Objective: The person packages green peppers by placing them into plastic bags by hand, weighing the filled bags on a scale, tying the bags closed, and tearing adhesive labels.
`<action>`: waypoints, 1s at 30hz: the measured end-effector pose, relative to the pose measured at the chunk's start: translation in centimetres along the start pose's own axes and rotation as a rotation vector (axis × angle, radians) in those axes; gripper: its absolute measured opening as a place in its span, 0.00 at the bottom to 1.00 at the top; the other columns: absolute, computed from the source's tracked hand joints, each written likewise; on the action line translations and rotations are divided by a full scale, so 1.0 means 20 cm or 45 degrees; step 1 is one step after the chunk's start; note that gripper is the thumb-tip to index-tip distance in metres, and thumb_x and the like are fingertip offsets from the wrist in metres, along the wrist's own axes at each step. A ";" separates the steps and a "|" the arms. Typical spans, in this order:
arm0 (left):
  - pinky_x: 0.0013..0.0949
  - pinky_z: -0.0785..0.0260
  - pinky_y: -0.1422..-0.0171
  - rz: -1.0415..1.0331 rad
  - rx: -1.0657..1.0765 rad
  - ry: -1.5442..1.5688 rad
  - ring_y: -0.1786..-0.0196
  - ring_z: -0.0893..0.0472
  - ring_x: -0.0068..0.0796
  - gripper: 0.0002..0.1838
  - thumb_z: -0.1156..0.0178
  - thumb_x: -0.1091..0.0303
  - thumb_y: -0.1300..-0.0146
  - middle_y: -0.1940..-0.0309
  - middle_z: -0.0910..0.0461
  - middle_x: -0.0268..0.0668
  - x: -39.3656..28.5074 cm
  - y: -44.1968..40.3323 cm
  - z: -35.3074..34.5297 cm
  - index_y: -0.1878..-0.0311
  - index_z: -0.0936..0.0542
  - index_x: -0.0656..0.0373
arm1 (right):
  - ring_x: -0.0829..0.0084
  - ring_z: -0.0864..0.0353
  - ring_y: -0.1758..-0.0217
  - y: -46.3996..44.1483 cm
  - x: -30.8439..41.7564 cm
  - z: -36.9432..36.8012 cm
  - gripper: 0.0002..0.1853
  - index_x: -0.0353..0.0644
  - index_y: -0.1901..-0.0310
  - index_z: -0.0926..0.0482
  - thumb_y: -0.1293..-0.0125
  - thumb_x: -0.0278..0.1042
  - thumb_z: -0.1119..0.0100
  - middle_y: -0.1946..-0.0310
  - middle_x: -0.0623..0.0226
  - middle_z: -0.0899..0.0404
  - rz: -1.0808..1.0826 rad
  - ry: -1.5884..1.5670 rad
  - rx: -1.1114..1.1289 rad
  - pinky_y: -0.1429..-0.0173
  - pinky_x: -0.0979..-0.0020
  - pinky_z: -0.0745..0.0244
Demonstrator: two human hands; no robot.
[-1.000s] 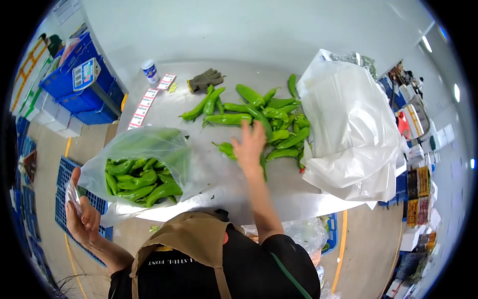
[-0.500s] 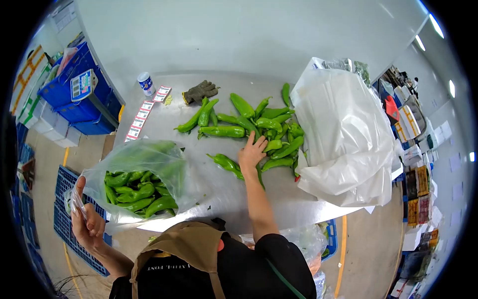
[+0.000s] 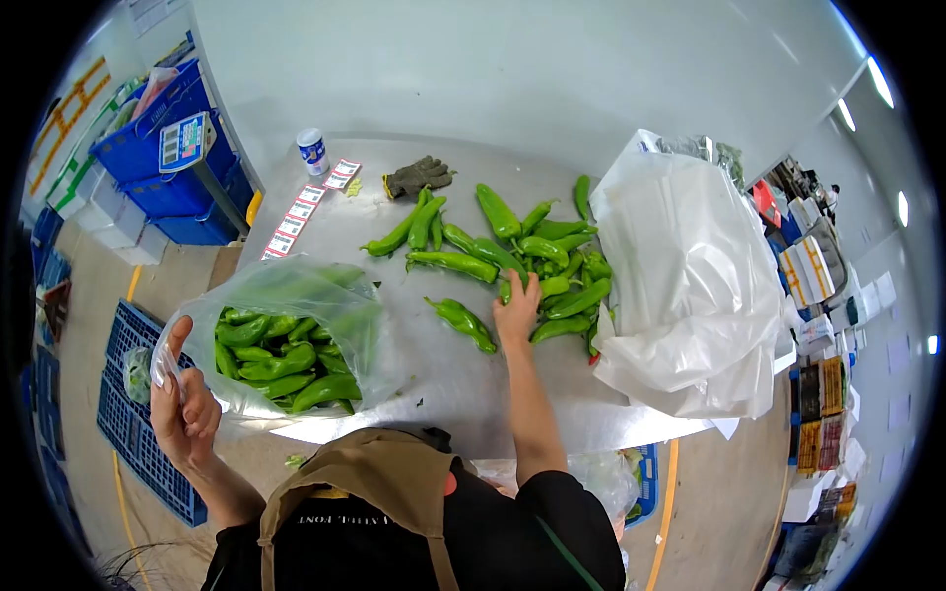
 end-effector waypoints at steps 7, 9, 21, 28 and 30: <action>0.17 0.55 0.89 -0.015 -0.184 -0.102 0.91 0.45 0.11 0.35 0.48 0.63 0.34 0.88 0.40 0.27 -0.02 0.00 0.00 0.31 0.52 0.67 | 0.64 0.27 0.45 -0.03 0.16 0.39 0.37 0.37 0.40 0.32 0.58 0.19 0.37 0.44 0.57 0.30 -0.578 -1.406 0.132 0.45 0.68 0.29; 0.18 0.57 0.88 -0.002 -0.253 -0.112 0.91 0.46 0.11 0.35 0.47 0.64 0.35 0.89 0.41 0.26 -0.02 -0.02 -0.03 0.31 0.50 0.67 | 0.65 0.24 0.49 -0.04 0.21 0.50 0.38 0.40 0.37 0.34 0.55 0.16 0.40 0.43 0.61 0.31 -0.511 -1.657 0.118 0.49 0.68 0.25; 0.18 0.57 0.87 0.089 -0.227 -0.176 0.90 0.47 0.11 0.29 0.51 0.63 0.32 0.87 0.38 0.28 -0.17 -0.04 -0.02 0.32 0.45 0.65 | 0.68 0.34 0.50 0.18 1.33 0.37 0.36 0.37 0.43 0.34 0.56 0.32 0.31 0.52 0.63 0.32 -0.350 -2.722 1.879 0.48 0.67 0.27; 0.17 0.56 0.88 0.055 -0.182 -0.231 0.91 0.46 0.09 0.29 0.53 0.62 0.31 0.89 0.40 0.25 -0.29 0.03 0.07 0.36 0.43 0.75 | 0.62 0.29 0.40 0.18 1.68 -0.21 0.37 0.42 0.43 0.28 0.61 0.31 0.28 0.41 0.58 0.29 0.866 -1.155 1.448 0.37 0.65 0.35; 0.18 0.57 0.87 0.056 -0.131 -0.134 0.90 0.45 0.10 0.24 0.52 0.63 0.31 0.86 0.37 0.27 -0.28 0.03 0.08 0.37 0.37 0.69 | 0.61 0.28 0.42 0.17 1.80 -0.20 0.37 0.39 0.43 0.29 0.61 0.31 0.29 0.44 0.56 0.27 0.920 -0.990 1.338 0.37 0.66 0.35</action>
Point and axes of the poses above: each hand's wrist, its own y-axis away from the middle knuckle, its own z-axis out of the back of the hand, x = y × z, the point moved 3 cm from there along -y, towards the middle knuckle
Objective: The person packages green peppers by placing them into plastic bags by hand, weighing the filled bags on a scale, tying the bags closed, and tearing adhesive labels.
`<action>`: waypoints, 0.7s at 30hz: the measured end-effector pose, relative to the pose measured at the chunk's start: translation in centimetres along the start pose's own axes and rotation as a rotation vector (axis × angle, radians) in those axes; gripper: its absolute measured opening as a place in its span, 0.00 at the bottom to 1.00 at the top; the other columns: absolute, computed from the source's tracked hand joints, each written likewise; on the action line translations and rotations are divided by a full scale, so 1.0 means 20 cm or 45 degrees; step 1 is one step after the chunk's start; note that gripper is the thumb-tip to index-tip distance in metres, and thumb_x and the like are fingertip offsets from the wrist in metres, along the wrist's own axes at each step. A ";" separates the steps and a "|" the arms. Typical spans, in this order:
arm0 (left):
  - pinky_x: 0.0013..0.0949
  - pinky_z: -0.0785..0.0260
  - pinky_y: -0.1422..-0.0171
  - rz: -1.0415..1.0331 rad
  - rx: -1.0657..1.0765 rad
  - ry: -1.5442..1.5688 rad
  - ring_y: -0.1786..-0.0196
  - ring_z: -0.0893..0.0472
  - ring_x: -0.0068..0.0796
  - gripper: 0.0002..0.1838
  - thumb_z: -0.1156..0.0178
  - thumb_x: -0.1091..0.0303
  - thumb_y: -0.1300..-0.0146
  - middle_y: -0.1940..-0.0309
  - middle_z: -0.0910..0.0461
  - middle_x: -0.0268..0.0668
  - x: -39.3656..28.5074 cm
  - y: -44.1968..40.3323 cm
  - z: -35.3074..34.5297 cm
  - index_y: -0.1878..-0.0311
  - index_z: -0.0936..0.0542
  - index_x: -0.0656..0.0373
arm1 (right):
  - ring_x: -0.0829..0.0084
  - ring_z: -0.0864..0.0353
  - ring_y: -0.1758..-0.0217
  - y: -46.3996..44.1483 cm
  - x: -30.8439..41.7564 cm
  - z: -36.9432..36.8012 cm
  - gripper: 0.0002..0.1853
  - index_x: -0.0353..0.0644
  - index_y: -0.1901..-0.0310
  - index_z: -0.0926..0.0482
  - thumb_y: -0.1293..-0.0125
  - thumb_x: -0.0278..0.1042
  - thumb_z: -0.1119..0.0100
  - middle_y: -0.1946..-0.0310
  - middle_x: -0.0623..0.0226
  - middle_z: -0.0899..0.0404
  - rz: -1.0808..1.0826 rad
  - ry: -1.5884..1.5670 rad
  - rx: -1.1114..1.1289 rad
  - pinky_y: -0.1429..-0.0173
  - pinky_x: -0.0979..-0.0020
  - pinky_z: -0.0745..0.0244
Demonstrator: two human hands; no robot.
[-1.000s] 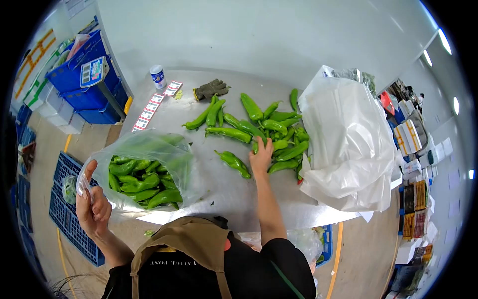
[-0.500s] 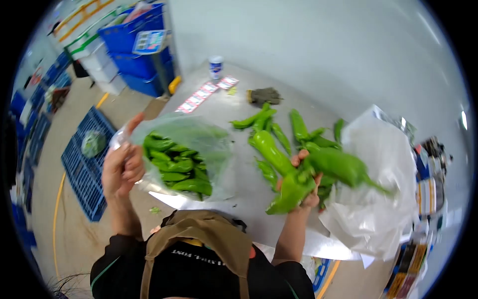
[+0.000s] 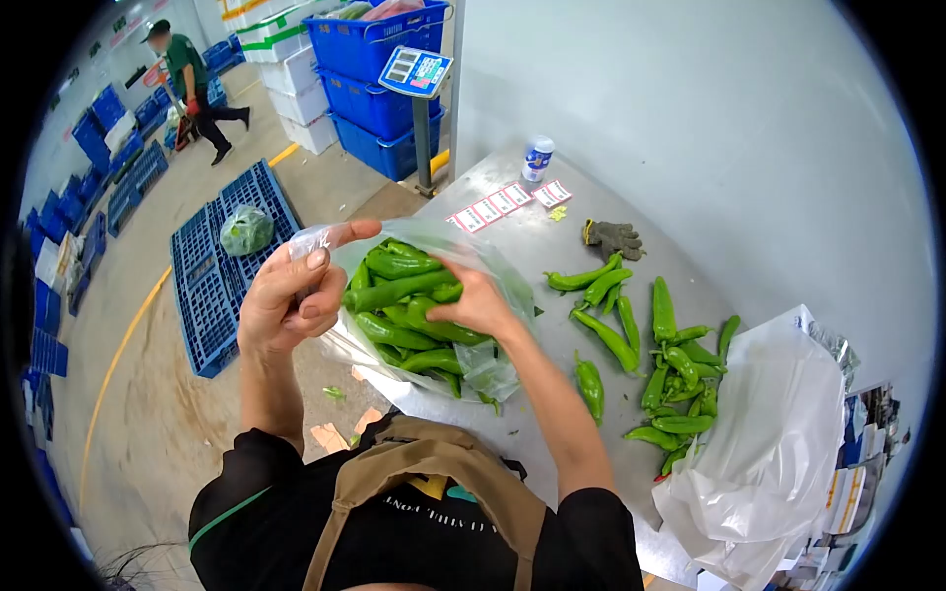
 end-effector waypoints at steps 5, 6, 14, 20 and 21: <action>0.17 0.57 0.87 0.074 -0.052 0.174 0.89 0.47 0.09 0.22 0.53 0.64 0.31 0.85 0.38 0.25 0.03 -0.07 0.01 0.39 0.35 0.69 | 0.52 0.42 0.33 -0.16 -0.32 0.04 0.41 0.36 0.37 0.39 0.51 0.40 0.31 0.38 0.47 0.38 -0.058 0.318 -0.145 0.30 0.61 0.47; 0.17 0.58 0.88 0.079 -0.068 0.236 0.89 0.47 0.09 0.22 0.53 0.64 0.31 0.85 0.38 0.25 0.02 -0.07 0.03 0.40 0.35 0.70 | 0.51 0.42 0.33 -0.11 -0.39 0.06 0.41 0.36 0.36 0.40 0.50 0.41 0.32 0.37 0.46 0.39 -0.124 0.321 -0.101 0.30 0.61 0.47; 0.16 0.56 0.89 0.080 -0.071 0.359 0.89 0.48 0.08 0.27 0.59 0.65 0.30 0.84 0.41 0.25 0.00 -0.05 0.07 0.37 0.44 0.79 | 0.46 0.31 0.44 0.62 -0.18 0.36 0.27 0.36 0.39 0.36 0.38 0.38 0.46 0.46 0.42 0.30 -0.366 0.541 0.220 0.41 0.60 0.34; 0.17 0.53 0.89 -0.023 -0.007 0.273 0.89 0.45 0.10 0.30 0.61 0.63 0.29 0.85 0.42 0.25 0.00 -0.03 0.00 0.33 0.53 0.75 | 0.64 0.19 0.59 0.90 0.07 0.58 0.18 0.35 0.48 0.26 0.40 0.30 0.42 0.62 0.56 0.18 -0.274 -0.087 0.129 0.51 0.66 0.25; 0.17 0.53 0.89 -0.028 0.013 0.234 0.89 0.45 0.10 0.30 0.61 0.63 0.29 0.86 0.43 0.25 0.01 -0.03 -0.01 0.32 0.53 0.74 | 0.68 0.19 0.59 0.93 0.07 0.64 0.17 0.35 0.49 0.25 0.41 0.30 0.41 0.62 0.59 0.18 -0.306 -0.364 -0.005 0.51 0.68 0.25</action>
Point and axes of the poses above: each hand's wrist, its own y-axis away from the middle knuckle, its own z-axis out of the back of the hand, x = y × z, the point moved 3 cm from there along -y, towards the middle knuckle
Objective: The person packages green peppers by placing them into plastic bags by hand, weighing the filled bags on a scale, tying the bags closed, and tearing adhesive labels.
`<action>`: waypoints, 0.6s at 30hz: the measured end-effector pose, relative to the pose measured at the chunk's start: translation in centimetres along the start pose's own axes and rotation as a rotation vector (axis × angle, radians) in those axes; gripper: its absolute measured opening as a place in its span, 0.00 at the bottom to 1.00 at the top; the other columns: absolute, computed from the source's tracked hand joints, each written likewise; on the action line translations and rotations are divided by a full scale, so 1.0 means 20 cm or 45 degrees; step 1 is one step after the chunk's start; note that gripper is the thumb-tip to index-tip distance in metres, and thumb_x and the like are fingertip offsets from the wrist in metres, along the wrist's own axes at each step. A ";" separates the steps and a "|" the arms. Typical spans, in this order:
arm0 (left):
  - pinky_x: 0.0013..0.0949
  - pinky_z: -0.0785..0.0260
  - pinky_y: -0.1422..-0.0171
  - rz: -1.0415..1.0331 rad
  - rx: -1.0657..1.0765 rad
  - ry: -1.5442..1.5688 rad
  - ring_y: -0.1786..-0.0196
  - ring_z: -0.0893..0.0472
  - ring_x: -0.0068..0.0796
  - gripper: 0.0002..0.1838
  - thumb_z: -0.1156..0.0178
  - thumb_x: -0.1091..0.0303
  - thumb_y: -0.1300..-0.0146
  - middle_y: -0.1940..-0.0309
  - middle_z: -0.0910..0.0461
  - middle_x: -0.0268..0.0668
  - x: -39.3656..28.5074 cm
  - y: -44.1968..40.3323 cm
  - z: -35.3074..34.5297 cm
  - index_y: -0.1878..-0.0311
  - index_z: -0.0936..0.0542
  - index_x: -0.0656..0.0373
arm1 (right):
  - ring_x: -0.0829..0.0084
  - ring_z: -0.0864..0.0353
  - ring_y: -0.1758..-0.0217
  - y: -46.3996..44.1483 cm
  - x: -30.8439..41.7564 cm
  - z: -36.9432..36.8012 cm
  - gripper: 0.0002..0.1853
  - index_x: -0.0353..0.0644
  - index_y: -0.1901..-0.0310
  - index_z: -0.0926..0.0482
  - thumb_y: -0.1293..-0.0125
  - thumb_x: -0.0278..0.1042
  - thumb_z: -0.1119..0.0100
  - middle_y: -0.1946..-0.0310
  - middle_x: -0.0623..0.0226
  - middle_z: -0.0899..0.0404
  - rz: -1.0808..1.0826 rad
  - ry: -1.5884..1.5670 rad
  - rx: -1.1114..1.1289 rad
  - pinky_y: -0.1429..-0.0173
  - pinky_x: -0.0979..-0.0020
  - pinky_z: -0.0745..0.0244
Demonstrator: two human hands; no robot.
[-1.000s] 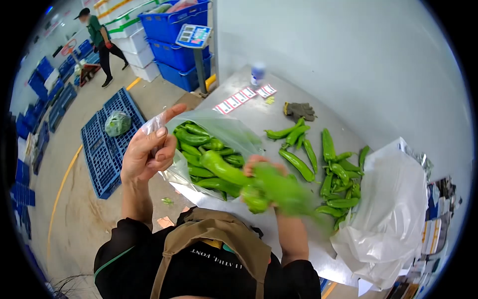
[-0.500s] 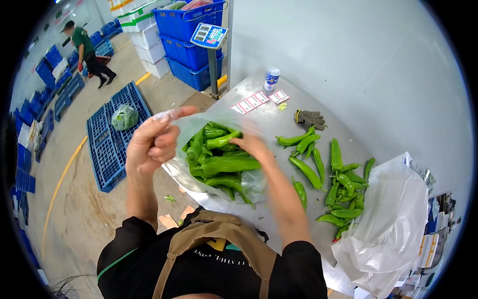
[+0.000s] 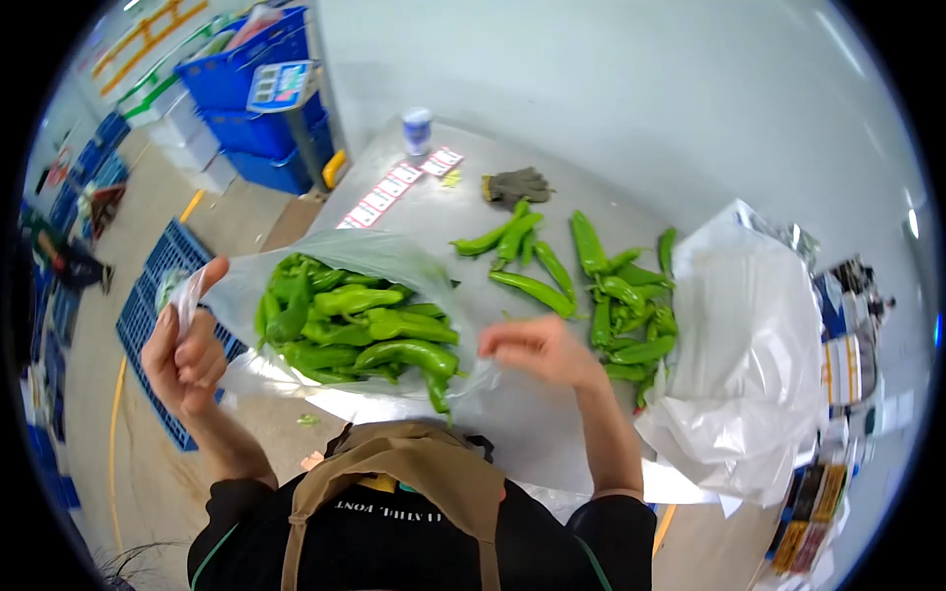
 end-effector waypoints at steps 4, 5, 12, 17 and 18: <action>0.17 0.54 0.90 -0.003 0.049 -0.020 0.91 0.45 0.10 0.31 0.59 0.63 0.30 0.88 0.42 0.25 0.04 -0.03 -0.03 0.32 0.54 0.74 | 0.69 0.22 0.54 -0.14 -0.49 0.33 0.30 0.33 0.42 0.32 0.42 0.41 0.37 0.55 0.58 0.22 -0.238 0.161 -0.947 0.50 0.68 0.26; 0.17 0.53 0.90 0.005 0.037 -0.018 0.91 0.45 0.10 0.31 0.58 0.63 0.30 0.88 0.42 0.25 0.05 -0.04 -0.04 0.32 0.54 0.74 | 0.65 0.22 0.53 -0.20 -0.63 0.40 0.35 0.32 0.40 0.34 0.45 0.46 0.35 0.52 0.54 0.24 -0.420 0.356 -1.054 0.49 0.66 0.26; 0.19 0.59 0.90 0.036 -0.085 0.022 0.92 0.50 0.11 0.34 0.48 0.64 0.35 0.89 0.40 0.28 0.07 -0.03 -0.06 0.34 0.49 0.73 | 0.48 0.33 0.40 -0.83 -1.00 0.48 0.58 0.40 0.31 0.53 0.58 0.59 0.30 0.42 0.35 0.38 -1.070 0.621 -1.094 0.39 0.54 0.36; 0.19 0.56 0.90 0.052 -0.030 -0.053 0.91 0.47 0.12 0.33 0.49 0.63 0.34 0.89 0.40 0.28 0.06 0.00 -0.02 0.33 0.49 0.71 | 0.44 0.34 0.42 -1.04 -1.07 0.38 0.57 0.52 0.30 0.56 0.58 0.53 0.30 0.41 0.33 0.40 -1.436 0.908 -1.261 0.41 0.52 0.37; 0.19 0.56 0.90 0.057 -0.024 -0.041 0.91 0.47 0.12 0.33 0.49 0.63 0.34 0.89 0.41 0.27 0.06 -0.01 -0.02 0.33 0.48 0.71 | 0.45 0.34 0.42 -1.04 -1.13 0.39 0.56 0.53 0.30 0.55 0.58 0.51 0.30 0.41 0.35 0.40 -1.403 0.939 -1.294 0.41 0.53 0.37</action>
Point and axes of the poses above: each hand's wrist, its own y-axis away from the middle knuckle, its own z-axis out of the back of the hand, x = y × z, the point moved 3 cm from there along -y, towards the middle knuckle
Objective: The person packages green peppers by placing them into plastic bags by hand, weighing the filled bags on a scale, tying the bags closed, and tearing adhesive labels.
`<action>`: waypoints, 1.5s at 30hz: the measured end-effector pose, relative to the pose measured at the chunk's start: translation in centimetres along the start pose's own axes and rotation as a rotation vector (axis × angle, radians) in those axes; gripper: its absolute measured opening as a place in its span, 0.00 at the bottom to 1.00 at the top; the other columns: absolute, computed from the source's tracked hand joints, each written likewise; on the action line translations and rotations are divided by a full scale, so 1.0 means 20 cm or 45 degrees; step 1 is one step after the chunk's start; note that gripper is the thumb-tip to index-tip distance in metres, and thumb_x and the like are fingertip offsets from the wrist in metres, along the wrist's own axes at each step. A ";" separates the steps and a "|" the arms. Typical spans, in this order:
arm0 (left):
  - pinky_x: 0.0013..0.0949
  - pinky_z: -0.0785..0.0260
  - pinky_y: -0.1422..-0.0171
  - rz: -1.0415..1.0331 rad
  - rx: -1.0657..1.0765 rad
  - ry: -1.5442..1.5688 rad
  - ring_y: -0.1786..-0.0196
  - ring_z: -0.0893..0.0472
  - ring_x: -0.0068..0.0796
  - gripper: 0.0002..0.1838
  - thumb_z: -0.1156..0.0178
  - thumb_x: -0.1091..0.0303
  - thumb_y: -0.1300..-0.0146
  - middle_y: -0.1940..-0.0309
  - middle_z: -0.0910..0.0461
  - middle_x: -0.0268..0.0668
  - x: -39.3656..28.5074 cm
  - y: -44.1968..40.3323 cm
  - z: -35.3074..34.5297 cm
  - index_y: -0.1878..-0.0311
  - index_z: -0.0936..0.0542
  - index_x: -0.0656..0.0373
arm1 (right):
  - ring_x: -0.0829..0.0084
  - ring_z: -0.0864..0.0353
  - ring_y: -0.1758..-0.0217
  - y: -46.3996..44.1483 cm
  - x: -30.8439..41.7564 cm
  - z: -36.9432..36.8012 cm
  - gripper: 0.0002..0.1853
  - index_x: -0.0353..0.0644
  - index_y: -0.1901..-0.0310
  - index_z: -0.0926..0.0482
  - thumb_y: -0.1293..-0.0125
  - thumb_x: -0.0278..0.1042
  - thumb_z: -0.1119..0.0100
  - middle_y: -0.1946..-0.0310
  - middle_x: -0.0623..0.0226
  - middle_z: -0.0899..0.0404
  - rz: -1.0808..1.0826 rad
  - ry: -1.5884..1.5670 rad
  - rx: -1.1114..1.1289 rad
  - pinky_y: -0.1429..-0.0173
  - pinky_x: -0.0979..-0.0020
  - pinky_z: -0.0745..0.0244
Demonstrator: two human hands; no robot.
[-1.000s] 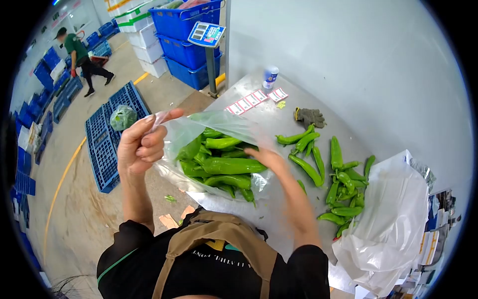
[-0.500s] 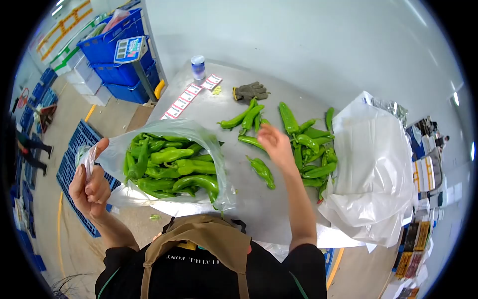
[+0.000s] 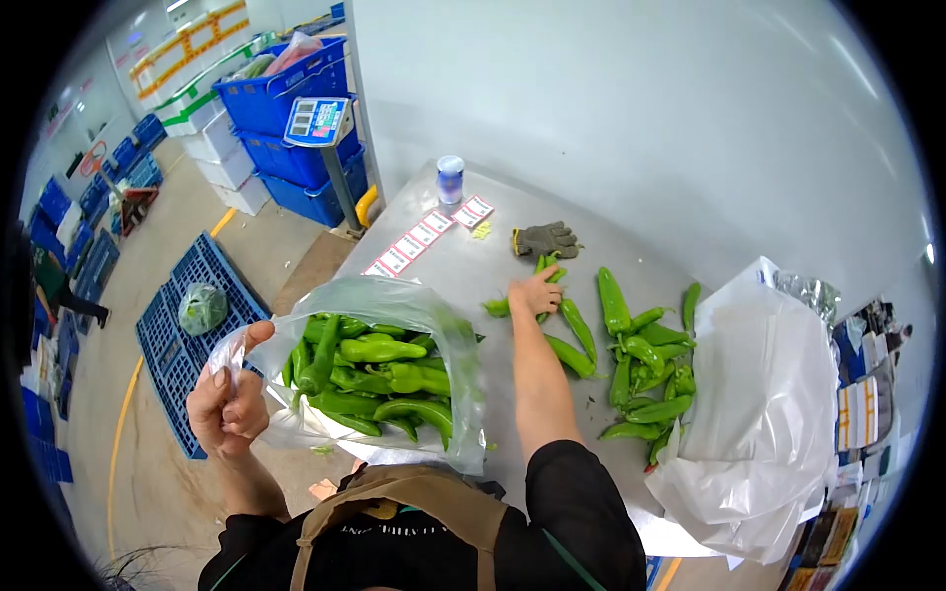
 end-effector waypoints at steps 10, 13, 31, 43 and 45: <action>0.18 0.56 0.86 -0.003 -0.095 0.024 0.89 0.47 0.11 0.32 0.50 0.65 0.34 0.87 0.38 0.30 -0.02 -0.09 -0.01 0.30 0.49 0.63 | 0.65 0.24 0.51 0.48 -0.32 0.78 0.51 0.42 0.32 0.47 0.60 0.31 0.31 0.49 0.56 0.28 0.631 -1.754 0.586 0.52 0.67 0.25; 0.17 0.55 0.84 0.003 -0.037 0.035 0.88 0.46 0.12 0.32 0.50 0.66 0.34 0.86 0.37 0.32 0.00 -0.13 -0.03 0.30 0.49 0.60 | 0.59 0.26 0.46 0.80 -0.37 1.05 0.51 0.42 0.32 0.47 0.60 0.28 0.30 0.45 0.54 0.30 1.149 -1.927 1.215 0.42 0.61 0.29; 0.27 0.38 0.38 -0.120 -0.172 -0.245 0.43 0.28 0.33 0.33 0.49 0.70 0.42 0.41 0.33 0.49 0.05 0.09 0.19 0.35 0.44 0.75 | 0.53 0.26 0.46 0.92 -0.23 0.94 0.22 0.38 0.48 0.25 0.49 0.20 0.45 0.50 0.50 0.25 1.538 -1.064 -0.110 0.41 0.61 0.30; 0.28 0.40 0.36 -0.222 -0.266 -0.180 0.41 0.29 0.32 0.32 0.43 0.70 0.41 0.39 0.34 0.45 0.11 0.04 0.15 0.36 0.40 0.73 | 0.47 0.33 0.43 -0.04 -0.82 0.22 0.47 0.43 0.36 0.42 0.63 0.33 0.31 0.50 0.45 0.31 0.728 0.094 0.324 0.40 0.50 0.37; 0.28 0.38 0.37 -0.197 -0.233 -0.133 0.42 0.29 0.32 0.33 0.42 0.69 0.41 0.40 0.34 0.46 0.10 0.03 0.14 0.35 0.41 0.73 | 0.48 0.29 0.48 -0.01 -0.84 0.22 0.43 0.42 0.39 0.38 0.62 0.33 0.32 0.53 0.46 0.29 0.743 0.035 0.294 0.44 0.51 0.33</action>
Point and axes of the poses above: each hand's wrist, its own y-axis away from the middle knuckle, its own z-axis out of the back of the hand, x = y × z, the point moved 3 cm from there along -y, towards the middle knuckle
